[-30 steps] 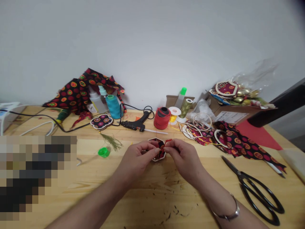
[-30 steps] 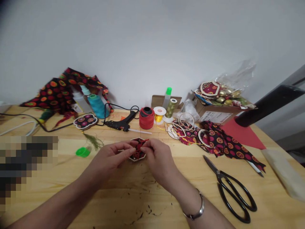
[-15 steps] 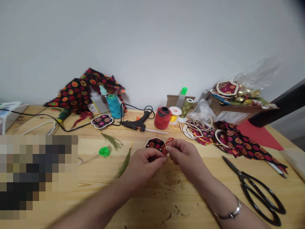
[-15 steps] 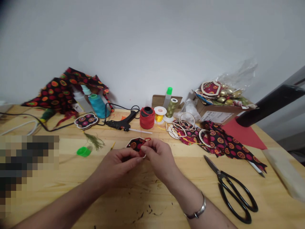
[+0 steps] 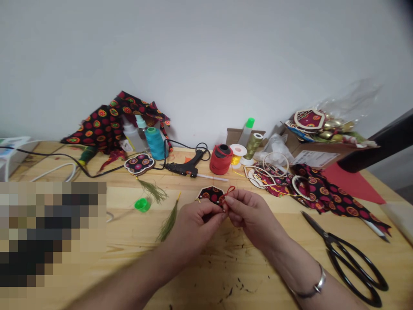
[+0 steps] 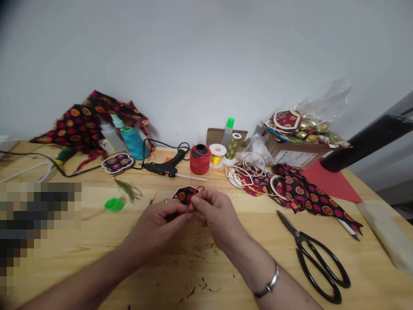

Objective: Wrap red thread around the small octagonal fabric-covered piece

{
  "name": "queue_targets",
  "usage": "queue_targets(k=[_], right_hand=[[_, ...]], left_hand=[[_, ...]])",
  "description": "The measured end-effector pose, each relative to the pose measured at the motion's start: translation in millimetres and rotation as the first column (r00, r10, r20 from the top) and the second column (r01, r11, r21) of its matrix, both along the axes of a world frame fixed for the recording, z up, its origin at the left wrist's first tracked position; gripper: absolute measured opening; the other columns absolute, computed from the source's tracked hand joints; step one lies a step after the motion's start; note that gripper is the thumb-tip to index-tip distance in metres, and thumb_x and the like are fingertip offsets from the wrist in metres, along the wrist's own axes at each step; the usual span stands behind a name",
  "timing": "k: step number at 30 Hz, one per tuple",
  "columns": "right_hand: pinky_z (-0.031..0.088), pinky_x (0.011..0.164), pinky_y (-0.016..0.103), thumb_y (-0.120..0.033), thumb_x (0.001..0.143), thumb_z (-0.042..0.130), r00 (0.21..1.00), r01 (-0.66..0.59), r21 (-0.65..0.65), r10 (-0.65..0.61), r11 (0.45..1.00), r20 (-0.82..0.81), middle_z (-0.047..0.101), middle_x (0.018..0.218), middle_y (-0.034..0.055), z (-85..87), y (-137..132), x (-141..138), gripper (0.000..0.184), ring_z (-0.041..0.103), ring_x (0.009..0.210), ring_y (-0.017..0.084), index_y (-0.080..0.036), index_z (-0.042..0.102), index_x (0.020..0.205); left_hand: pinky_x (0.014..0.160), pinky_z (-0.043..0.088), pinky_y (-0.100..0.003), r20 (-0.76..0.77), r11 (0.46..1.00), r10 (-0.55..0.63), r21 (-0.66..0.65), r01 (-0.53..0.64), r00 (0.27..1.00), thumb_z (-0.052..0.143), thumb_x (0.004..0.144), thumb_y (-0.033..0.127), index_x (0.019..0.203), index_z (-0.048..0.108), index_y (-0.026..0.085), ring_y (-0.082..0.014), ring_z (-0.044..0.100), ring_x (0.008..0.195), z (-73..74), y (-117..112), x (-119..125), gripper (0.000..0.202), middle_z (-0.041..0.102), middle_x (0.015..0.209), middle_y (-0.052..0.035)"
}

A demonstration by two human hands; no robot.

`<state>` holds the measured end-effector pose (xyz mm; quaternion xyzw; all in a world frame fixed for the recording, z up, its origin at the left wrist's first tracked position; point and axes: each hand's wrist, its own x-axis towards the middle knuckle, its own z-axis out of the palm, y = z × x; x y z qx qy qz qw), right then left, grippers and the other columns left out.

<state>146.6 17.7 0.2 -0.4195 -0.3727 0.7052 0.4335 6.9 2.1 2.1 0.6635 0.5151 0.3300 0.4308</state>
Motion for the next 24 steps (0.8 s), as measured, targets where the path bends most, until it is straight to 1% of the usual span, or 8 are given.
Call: queue_targets(k=[3,5,7,10,12,15,18,24], right_hand=[[0.018,0.039,0.017,-0.024,0.069,0.062,1.0,0.002,-0.008,-0.002,1.0,-0.013,0.048,0.053,-0.0042,1.5,0,0,0.016,0.031,0.04,0.002,-0.013,0.051,0.064],[0.017,0.039,0.017,-0.024,0.068,0.062,1.0,0.001,-0.006,-0.002,1.0,-0.011,0.046,0.052,-0.0045,2.0,1,1,0.017,0.031,0.04,0.002,-0.013,0.051,0.064],[0.018,0.039,0.017,-0.025,0.068,0.062,1.0,0.007,0.001,-0.007,1.0,0.003,0.045,0.05,-0.0051,2.1,1,1,0.017,0.031,0.04,0.003,-0.013,0.05,0.065],[0.018,0.038,0.017,-0.026,0.068,0.062,1.0,0.002,0.009,-0.002,1.0,0.031,0.043,0.049,-0.0058,1.6,1,0,0.018,0.03,0.039,0.003,-0.013,0.05,0.064],[0.018,0.038,0.018,-0.026,0.068,0.061,0.999,-0.004,0.022,0.003,1.0,0.054,0.042,0.047,-0.0065,1.0,1,0,0.018,0.029,0.038,0.003,-0.014,0.049,0.064],[0.019,0.038,0.018,-0.025,0.069,0.059,0.994,-0.007,0.058,0.001,0.998,0.111,0.042,0.046,-0.0067,-0.1,1,-1,0.015,0.03,0.038,0.003,-0.014,0.05,0.064],[0.021,0.038,0.018,-0.025,0.068,0.059,0.985,-0.007,0.085,-0.008,0.996,0.175,0.043,0.047,-0.0063,-1.0,1,-1,0.014,0.031,0.039,0.004,-0.014,0.051,0.064],[0.023,0.038,0.018,-0.024,0.067,0.057,0.956,-0.039,0.141,-0.004,0.989,0.295,0.046,0.05,-0.0054,-1.1,1,-2,0.011,0.033,0.04,0.004,-0.015,0.052,0.064]], left_hand=[[0.06,0.041,-0.024,-0.028,1.0,-0.014,0.01,0.015,1.0,0.051,0.075,0.026,0.074,0.067,0.018,-0.0151,0.056,0.065,0.5,0,-1,0.018,0.063,0.068,-0.0018],[0.065,0.042,-0.025,-0.019,0.998,0.005,0.056,-0.004,1.0,0.051,0.075,0.026,0.069,0.065,0.017,-0.0162,0.056,0.072,0.6,1,-2,0.018,0.061,0.077,-0.004],[0.077,0.041,-0.027,0.006,0.986,0.085,0.145,-0.085,0.996,0.051,0.075,0.024,0.063,0.061,0.016,-0.0191,0.053,0.09,0.7,2,-4,0.018,0.057,0.091,-0.0067],[0.092,0.033,-0.031,0.092,0.919,0.273,0.268,-0.288,0.958,0.053,0.074,0.021,0.065,0.056,0.017,-0.0217,0.041,0.111,0.9,4,-7,0.011,0.048,0.107,-0.0078],[0.092,0.034,-0.032,0.216,0.91,0.298,0.229,-0.345,0.93,0.052,0.075,0.02,0.072,0.053,0.018,-0.0204,0.042,0.11,0.5,4,-6,0.003,0.046,0.11,-0.0071],[0.081,0.043,-0.031,0.384,0.982,0.164,0.022,-0.187,0.909,0.049,0.077,0.018,0.085,0.049,0.019,-0.017,0.054,0.095,-2.4,0,-2,0.008,0.051,0.104,-0.0056],[0.083,0.043,-0.031,0.416,1.0,0.02,-0.019,-0.014,0.909,0.049,0.076,0.015,0.102,0.047,0.02,-0.0167,0.054,0.095,-8.0,-4,2,0.027,0.056,0.104,-0.0056],[0.067,0.047,-0.026,0.288,0.997,0.031,-0.073,-0.011,0.957,0.049,0.078,0.02,0.107,0.049,0.021,-0.0144,0.057,0.075,-12.4,-3,0,0.03,0.061,0.095,-0.0043]])
